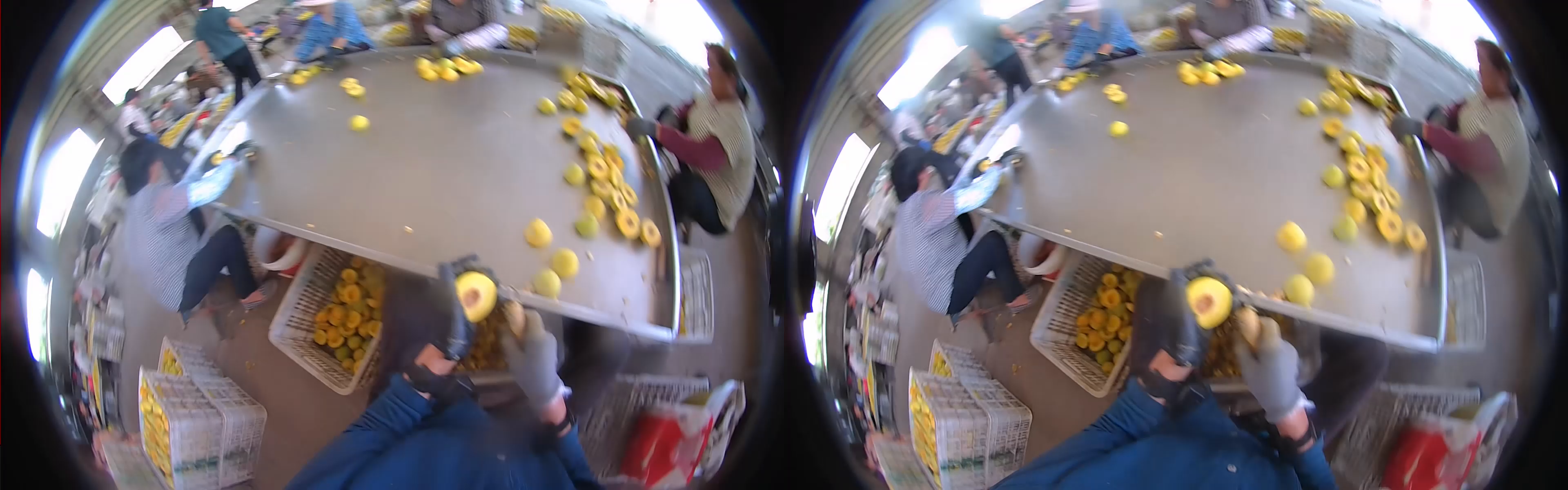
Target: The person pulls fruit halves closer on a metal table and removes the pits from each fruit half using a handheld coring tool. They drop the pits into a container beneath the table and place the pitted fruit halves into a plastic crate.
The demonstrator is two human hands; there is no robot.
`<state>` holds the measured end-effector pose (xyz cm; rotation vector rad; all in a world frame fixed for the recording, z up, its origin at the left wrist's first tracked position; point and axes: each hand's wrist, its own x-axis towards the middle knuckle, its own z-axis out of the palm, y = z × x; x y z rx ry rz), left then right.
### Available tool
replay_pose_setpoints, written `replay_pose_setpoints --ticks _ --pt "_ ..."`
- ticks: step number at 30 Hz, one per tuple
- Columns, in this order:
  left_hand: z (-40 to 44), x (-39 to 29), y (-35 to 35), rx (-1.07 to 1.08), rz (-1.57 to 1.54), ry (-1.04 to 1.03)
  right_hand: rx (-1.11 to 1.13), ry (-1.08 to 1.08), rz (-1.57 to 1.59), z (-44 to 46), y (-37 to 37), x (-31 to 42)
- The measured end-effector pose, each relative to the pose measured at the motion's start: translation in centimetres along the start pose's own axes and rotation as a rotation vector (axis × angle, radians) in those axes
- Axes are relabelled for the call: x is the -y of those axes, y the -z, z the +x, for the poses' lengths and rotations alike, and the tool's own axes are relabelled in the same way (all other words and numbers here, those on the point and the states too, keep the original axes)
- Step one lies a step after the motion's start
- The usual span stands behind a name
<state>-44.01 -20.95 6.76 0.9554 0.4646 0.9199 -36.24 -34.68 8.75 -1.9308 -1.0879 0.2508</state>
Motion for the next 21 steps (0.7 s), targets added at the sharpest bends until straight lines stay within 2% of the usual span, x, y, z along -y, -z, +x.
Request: replay_pose_setpoints --ticks 2,3,5,6,10,14,17,21 --pt "-0.7 -3.8 -2.1 -0.013 0.19 0.002 -0.021 0.055 -0.063 0.2 -0.4 1.1" --pt "-0.9 -3.9 -2.2 -0.016 0.178 0.024 -0.047 0.115 -0.085 0.3 -0.6 1.0" --pt "-1.1 -4.3 -2.4 -0.031 0.159 0.053 -0.008 0.102 -0.091 0.3 -0.5 1.4" --pt "-1.5 -5.4 -3.2 -0.016 0.282 -0.024 0.004 0.102 -0.086 0.2 -0.6 1.6" --pt "-1.8 -5.7 -3.9 -0.051 0.275 -0.006 0.055 0.095 -0.074 0.2 -0.6 2.3" --pt "-2.0 -4.9 -4.3 -0.08 0.394 -0.127 0.054 0.104 -0.111 -0.1 -0.4 2.7" --pt "-1.5 -2.8 -2.5 -0.026 0.531 -0.222 0.003 0.164 -0.124 -0.5 -0.5 2.9" --pt "-1.7 -2.6 -2.5 0.006 0.604 -0.26 0.117 0.072 -0.131 -0.7 -1.0 2.4"
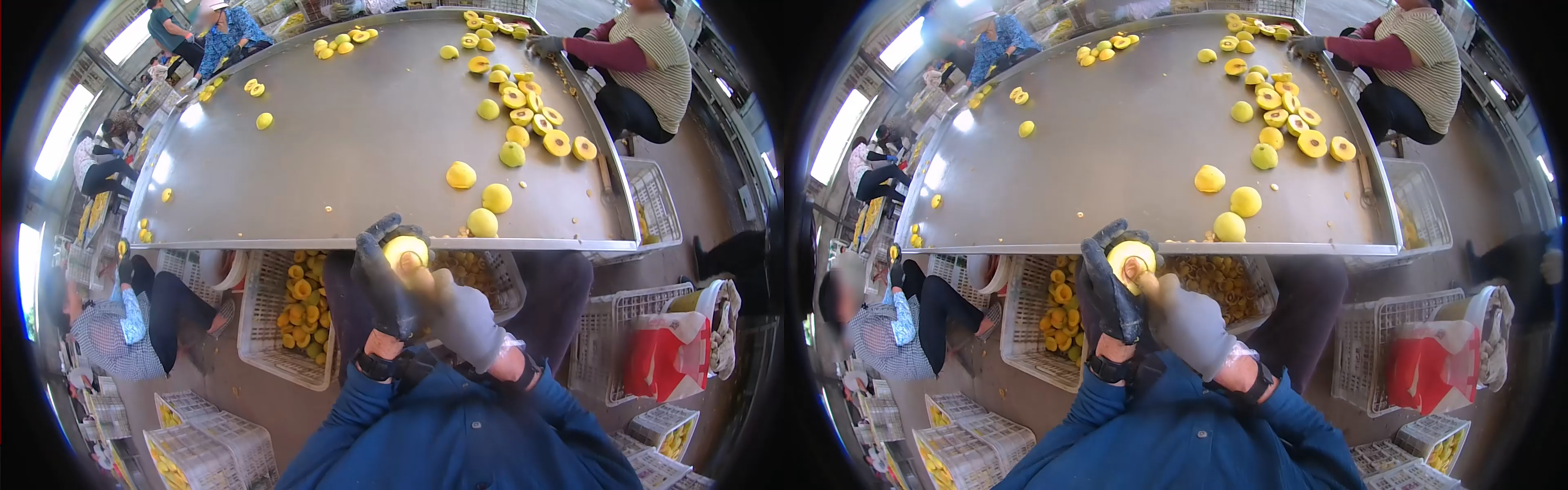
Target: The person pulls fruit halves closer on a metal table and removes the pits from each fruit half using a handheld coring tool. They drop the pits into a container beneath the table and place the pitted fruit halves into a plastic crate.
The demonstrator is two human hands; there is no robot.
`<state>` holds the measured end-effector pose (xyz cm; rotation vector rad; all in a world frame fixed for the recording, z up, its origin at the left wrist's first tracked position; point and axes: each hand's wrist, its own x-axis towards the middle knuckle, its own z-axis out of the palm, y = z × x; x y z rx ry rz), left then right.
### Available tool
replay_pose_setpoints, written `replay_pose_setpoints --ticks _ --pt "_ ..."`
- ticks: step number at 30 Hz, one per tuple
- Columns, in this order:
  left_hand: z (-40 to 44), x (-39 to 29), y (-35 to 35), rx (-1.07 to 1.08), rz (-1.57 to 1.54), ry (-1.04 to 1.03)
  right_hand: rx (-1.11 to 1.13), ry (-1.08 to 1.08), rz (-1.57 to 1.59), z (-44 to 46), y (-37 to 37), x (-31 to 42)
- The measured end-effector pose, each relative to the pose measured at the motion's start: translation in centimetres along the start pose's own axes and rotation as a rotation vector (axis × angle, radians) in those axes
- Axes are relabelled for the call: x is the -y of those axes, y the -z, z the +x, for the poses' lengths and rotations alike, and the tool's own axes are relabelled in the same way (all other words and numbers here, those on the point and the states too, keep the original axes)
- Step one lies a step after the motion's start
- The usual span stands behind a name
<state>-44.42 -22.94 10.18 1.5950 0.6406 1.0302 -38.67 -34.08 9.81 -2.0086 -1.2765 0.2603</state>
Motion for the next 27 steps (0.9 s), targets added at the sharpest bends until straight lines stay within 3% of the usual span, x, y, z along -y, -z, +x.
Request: replay_pose_setpoints --ticks 2,4,6,8,9,11,14,15,16,18,23,26,27 --pt "0.0 -0.3 -0.1 0.011 -0.028 0.021 0.106 -0.078 0.024 -0.4 -1.0 -1.1" --pt "0.1 -0.2 0.0 0.027 -0.069 0.037 0.085 0.025 -0.034 -0.5 -2.0 -1.9" --pt "0.1 -0.4 0.1 0.076 0.018 -0.082 0.198 -0.072 0.26 -0.9 -1.3 -1.9" --pt "0.2 -0.2 0.4 0.126 -0.028 -0.079 0.436 -0.371 0.912 0.2 4.2 1.3" --pt "0.3 -0.4 0.4 0.183 -0.146 -0.033 0.547 -0.493 0.984 0.4 5.6 1.9" --pt "0.7 -1.5 0.6 0.289 -0.381 0.058 0.589 -0.464 0.951 0.0 6.4 1.3" --pt "2.5 -3.1 1.6 0.602 -0.094 -0.178 0.483 -0.329 0.874 -1.1 5.6 0.8" --pt "2.4 -2.9 1.5 0.612 -0.091 -0.201 0.419 -0.27 0.841 -1.5 5.1 0.5" --pt "2.3 -2.8 1.5 0.621 -0.089 -0.224 0.515 -0.329 0.931 -1.6 4.7 0.2" --pt "1.5 -2.7 1.3 0.636 -0.337 0.023 0.709 -0.45 1.109 -1.7 4.0 -0.7" --pt "0.1 0.4 -0.3 0.528 -0.629 0.135 0.611 -0.328 0.798 -1.7 4.2 -1.4" --pt "-0.2 -0.4 -2.0 0.543 -0.907 0.177 0.491 -0.231 0.936 -2.0 2.9 -2.5" --pt "-0.5 -0.7 -2.5 0.446 -0.878 0.231 0.508 -0.241 0.949 -2.0 2.6 -2.8"
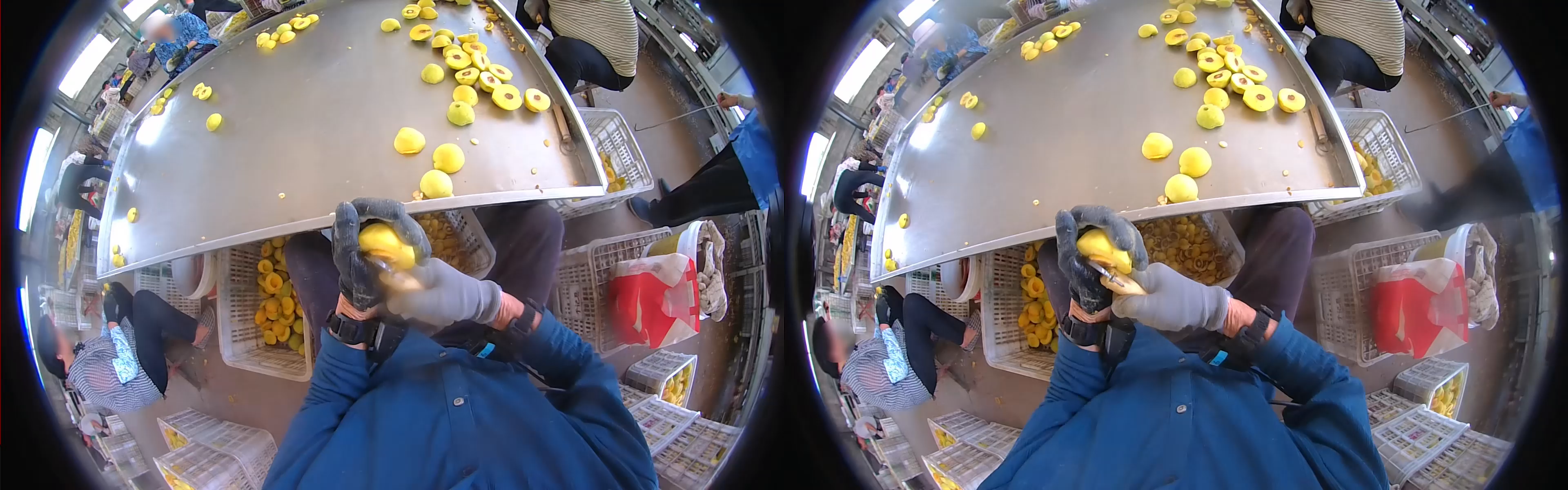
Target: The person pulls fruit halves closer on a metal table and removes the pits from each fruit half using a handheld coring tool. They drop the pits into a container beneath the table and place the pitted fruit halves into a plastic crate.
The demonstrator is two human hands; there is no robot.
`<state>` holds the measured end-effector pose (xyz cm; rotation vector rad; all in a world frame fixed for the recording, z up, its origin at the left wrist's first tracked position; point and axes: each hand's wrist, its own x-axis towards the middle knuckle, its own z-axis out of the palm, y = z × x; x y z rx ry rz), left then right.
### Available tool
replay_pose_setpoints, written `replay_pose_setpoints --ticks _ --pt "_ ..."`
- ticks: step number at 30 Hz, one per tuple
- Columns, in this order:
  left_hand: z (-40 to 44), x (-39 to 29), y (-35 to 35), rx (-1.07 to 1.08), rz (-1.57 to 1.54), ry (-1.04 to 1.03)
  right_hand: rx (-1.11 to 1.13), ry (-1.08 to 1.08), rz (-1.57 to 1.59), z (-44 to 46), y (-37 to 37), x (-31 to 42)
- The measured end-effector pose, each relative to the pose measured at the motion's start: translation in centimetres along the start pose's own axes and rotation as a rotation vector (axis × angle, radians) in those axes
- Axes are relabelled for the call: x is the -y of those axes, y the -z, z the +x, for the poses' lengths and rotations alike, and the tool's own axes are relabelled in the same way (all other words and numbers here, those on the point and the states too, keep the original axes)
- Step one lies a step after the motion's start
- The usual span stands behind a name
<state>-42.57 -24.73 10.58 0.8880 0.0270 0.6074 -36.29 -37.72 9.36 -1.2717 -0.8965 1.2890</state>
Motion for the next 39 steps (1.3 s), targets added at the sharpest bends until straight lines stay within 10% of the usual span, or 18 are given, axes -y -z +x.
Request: replay_pose_setpoints --ticks 11,16,19,20,26,29,32,35,39 --pt "-0.8 0.0 2.1 -0.122 0.348 0.08 0.089 -0.309 0.224 0.4 0.6 0.5" --pt "0.4 1.7 3.0 -0.051 0.149 0.213 0.039 0.31 -0.031 1.1 0.8 -3.7" --pt "2.0 3.8 1.7 -0.046 0.204 0.25 0.012 0.152 0.194 -0.5 0.3 -1.6" --pt "2.5 4.5 1.2 -0.046 0.213 0.256 0.38 -0.19 0.528 3.3 3.6 -11.2" --pt "4.1 6.5 -1.2 -0.088 0.25 0.292 0.919 -0.268 1.337 0.9 1.9 -6.9" --pt "4.5 6.9 -0.5 -0.131 0.234 0.282 0.067 -0.113 0.193 1.9 2.4 -7.7" --pt "3.7 6.9 2.1 -0.214 0.174 0.261 -0.166 0.014 -0.177 1.3 1.9 -6.3" --pt "0.7 5.9 5.6 -0.399 0.091 0.227 0.113 0.323 -0.253 -0.8 3.3 -3.1" --pt "-0.7 5.6 7.8 -0.552 -0.113 0.164 0.005 -0.32 0.457 -2.0 3.7 -1.5"
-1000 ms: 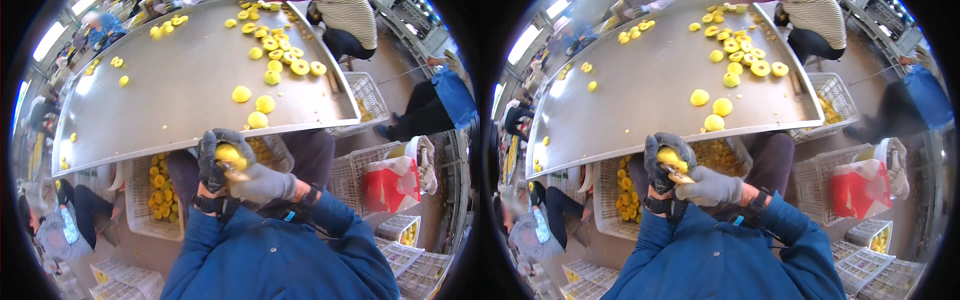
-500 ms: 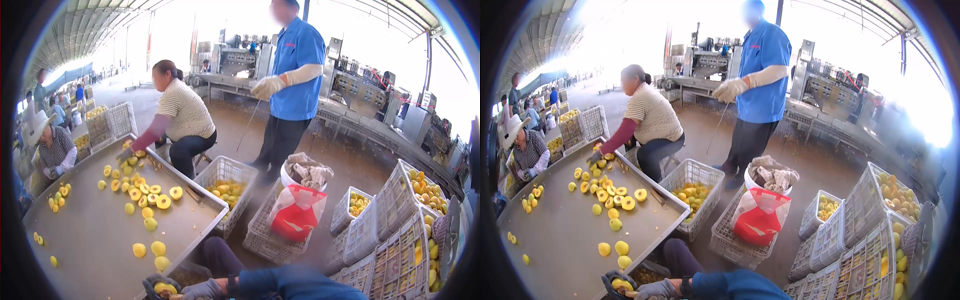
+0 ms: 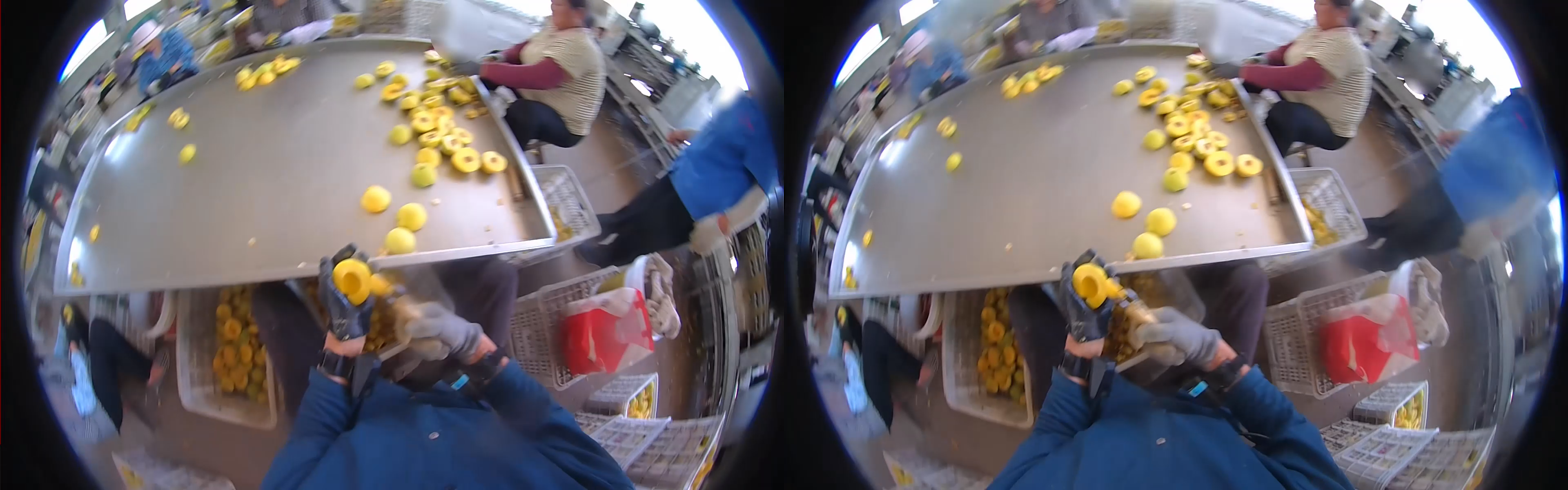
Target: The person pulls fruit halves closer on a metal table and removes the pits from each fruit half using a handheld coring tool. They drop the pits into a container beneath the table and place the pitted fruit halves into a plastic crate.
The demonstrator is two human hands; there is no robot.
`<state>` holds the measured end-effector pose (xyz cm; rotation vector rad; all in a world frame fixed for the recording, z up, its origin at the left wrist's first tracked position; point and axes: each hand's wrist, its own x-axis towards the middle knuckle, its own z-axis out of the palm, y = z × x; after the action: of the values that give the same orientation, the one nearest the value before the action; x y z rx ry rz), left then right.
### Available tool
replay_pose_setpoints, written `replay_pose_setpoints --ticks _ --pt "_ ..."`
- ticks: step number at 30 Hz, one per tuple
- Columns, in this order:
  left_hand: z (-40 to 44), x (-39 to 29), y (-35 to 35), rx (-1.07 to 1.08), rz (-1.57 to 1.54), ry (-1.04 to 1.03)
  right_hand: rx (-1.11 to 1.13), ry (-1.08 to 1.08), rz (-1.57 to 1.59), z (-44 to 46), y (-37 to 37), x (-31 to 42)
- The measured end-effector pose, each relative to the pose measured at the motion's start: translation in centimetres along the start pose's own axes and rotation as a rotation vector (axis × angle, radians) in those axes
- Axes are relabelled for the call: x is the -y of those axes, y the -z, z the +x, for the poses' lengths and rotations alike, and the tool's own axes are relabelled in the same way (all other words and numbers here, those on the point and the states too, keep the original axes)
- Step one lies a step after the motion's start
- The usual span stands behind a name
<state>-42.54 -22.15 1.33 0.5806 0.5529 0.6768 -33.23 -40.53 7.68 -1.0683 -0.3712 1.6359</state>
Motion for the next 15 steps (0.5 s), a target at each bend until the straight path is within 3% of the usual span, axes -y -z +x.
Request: replay_pose_setpoints --ticks 2,4,8,10,12,15 --pt "0.0 -0.3 0.6 -0.004 -0.116 0.015 -0.235 0.083 -0.234 0.6 -0.4 -1.1" --pt "-0.5 -1.2 1.1 0.049 -0.262 0.052 -0.343 0.121 -0.265 0.8 -0.7 -1.8" --pt "-2.1 -3.9 4.6 0.027 -0.27 0.007 -0.423 0.108 -0.231 1.8 0.7 -3.8" --pt "-2.5 -5.2 11.7 -0.126 0.185 -0.019 -0.418 0.049 -0.235 2.9 1.4 -4.9" --pt "-5.0 -8.1 22.1 -0.51 1.462 0.215 -0.471 0.031 -0.263 2.2 2.0 -5.8" --pt "0.9 -13.5 19.9 -0.557 1.374 -0.524 -0.582 0.08 -0.372 1.2 2.7 -4.9"
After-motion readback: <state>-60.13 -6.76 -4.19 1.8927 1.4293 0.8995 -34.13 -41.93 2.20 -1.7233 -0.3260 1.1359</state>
